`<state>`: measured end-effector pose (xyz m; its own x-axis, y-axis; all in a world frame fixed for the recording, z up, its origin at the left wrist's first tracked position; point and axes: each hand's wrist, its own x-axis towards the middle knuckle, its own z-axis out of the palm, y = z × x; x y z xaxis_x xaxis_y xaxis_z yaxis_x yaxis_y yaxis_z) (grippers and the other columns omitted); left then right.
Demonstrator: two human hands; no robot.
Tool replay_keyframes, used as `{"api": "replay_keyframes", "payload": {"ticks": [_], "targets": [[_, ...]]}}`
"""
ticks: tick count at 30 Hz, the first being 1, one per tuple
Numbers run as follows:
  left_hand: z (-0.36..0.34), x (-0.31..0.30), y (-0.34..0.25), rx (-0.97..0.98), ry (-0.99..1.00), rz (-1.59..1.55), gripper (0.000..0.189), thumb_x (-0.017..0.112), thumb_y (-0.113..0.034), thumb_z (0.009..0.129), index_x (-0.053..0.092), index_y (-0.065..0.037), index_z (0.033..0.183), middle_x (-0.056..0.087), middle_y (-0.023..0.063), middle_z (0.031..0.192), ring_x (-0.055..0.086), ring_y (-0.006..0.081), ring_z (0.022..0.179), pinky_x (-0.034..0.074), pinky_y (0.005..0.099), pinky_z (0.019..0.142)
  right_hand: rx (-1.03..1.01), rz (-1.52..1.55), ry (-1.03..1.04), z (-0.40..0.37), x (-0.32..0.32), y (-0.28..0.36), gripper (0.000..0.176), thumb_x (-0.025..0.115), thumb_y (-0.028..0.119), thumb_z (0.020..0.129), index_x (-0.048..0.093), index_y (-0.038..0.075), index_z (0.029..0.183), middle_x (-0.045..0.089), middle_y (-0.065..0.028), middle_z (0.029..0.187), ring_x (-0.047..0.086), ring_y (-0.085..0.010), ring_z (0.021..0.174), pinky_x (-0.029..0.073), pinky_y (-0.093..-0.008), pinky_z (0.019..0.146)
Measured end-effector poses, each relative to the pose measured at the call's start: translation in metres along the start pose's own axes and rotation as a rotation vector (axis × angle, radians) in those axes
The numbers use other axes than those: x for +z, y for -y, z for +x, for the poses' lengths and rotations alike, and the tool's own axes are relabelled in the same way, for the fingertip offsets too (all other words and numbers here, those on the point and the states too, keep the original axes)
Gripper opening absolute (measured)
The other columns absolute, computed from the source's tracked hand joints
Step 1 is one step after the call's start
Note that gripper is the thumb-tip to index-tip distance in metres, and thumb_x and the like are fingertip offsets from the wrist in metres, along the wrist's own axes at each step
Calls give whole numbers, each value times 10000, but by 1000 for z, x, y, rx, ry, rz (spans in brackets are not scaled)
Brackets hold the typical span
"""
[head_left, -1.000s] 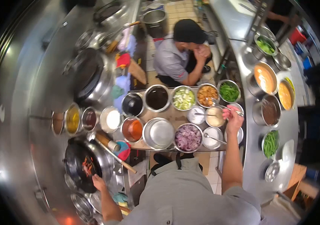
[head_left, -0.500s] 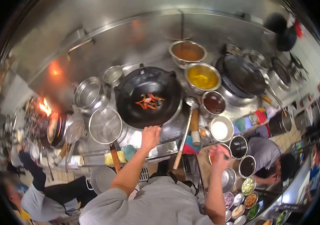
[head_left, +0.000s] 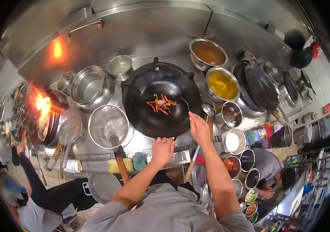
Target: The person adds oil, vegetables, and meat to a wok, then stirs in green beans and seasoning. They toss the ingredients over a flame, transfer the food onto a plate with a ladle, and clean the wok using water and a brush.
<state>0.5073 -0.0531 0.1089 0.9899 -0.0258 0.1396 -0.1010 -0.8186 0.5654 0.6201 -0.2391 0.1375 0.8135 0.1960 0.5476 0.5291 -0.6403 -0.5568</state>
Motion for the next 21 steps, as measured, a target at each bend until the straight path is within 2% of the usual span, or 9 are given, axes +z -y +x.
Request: {"api": "replay_keyframes", "payload": {"ticks": [4, 5, 8, 10, 14, 16, 17, 20, 21], "targets": [[0, 6, 3, 13, -21, 7, 186, 622, -252, 989, 713, -90, 1003, 682, 116, 921, 592, 342, 930, 442, 501, 827, 81, -91, 59, -34, 6, -15, 220, 669, 52, 944, 741, -4, 1145, 756, -183, 1094, 730, -346, 1010, 593, -418, 888], [-1, 10, 7, 33, -40, 24, 193, 620, -256, 989, 713, -87, 995, 682, 121, 910, 597, 343, 922, 445, 506, 817, 101, -56, -31, -44, 4, -17, 205, 660, 88, 971, 742, -20, 1125, 760, -173, 1085, 738, -311, 1002, 599, -401, 857], [2, 29, 22, 121, -58, 129, 201, 597, -241, 993, 652, -79, 887, 667, 151, 881, 616, 377, 878, 454, 529, 773, 396, 212, -140, -66, -14, -2, 246, 638, 155, 1021, 721, -23, 1170, 769, -146, 1105, 748, -253, 990, 605, -377, 823], [5, 26, 30, 229, -8, 5, 211, 554, -176, 995, 648, -62, 844, 666, 164, 882, 621, 401, 868, 448, 536, 788, 775, 758, -300, -86, -13, -11, 316, 613, 234, 1060, 690, -15, 1238, 764, -135, 1135, 745, -213, 986, 603, -357, 800], [3, 32, 51, 308, -56, 94, 263, 570, -217, 1028, 739, -25, 1090, 719, 210, 1095, 642, 412, 1010, 460, 524, 888, 887, 1292, -793, -156, -90, -4, 385, 671, 255, 1026, 655, -33, 1281, 757, -163, 1142, 741, -202, 965, 591, -328, 786], [-8, 6, 9, 367, -99, 209, 301, 594, -190, 1030, 668, 12, 1242, 686, 233, 1086, 600, 418, 1008, 445, 520, 929, 894, 1132, -959, -227, -162, 12, 390, 658, 258, 1031, 651, -35, 1288, 757, -162, 1138, 739, -205, 951, 590, -333, 792], [-21, 7, 3, 492, -357, 251, 304, 594, -191, 1038, 653, 11, 1257, 686, 208, 1043, 599, 403, 992, 451, 484, 957, 894, 1071, -999, -260, -195, 26, 393, 652, 259, 1034, 650, -37, 1292, 757, -162, 1136, 738, -207, 944, 589, -336, 795], [-69, 18, 19, 294, -165, -34, 313, 586, -212, 1047, 651, 12, 1257, 685, 196, 1105, 620, 352, 1020, 469, 443, 959, 945, 520, -1135, -397, -297, 55, 305, 659, 245, 1021, 740, -18, 1154, 768, -112, 1081, 710, -162, 927, 573, -312, 796], [-82, 23, 12, 196, 10, -87, 330, 584, -227, 1049, 644, 17, 1262, 679, 192, 1144, 625, 327, 1036, 478, 427, 954, 1046, 252, -1185, -430, -329, 73, 286, 665, 238, 1022, 747, -2, 1154, 769, -88, 1079, 706, -150, 962, 559, -300, 829]]}}
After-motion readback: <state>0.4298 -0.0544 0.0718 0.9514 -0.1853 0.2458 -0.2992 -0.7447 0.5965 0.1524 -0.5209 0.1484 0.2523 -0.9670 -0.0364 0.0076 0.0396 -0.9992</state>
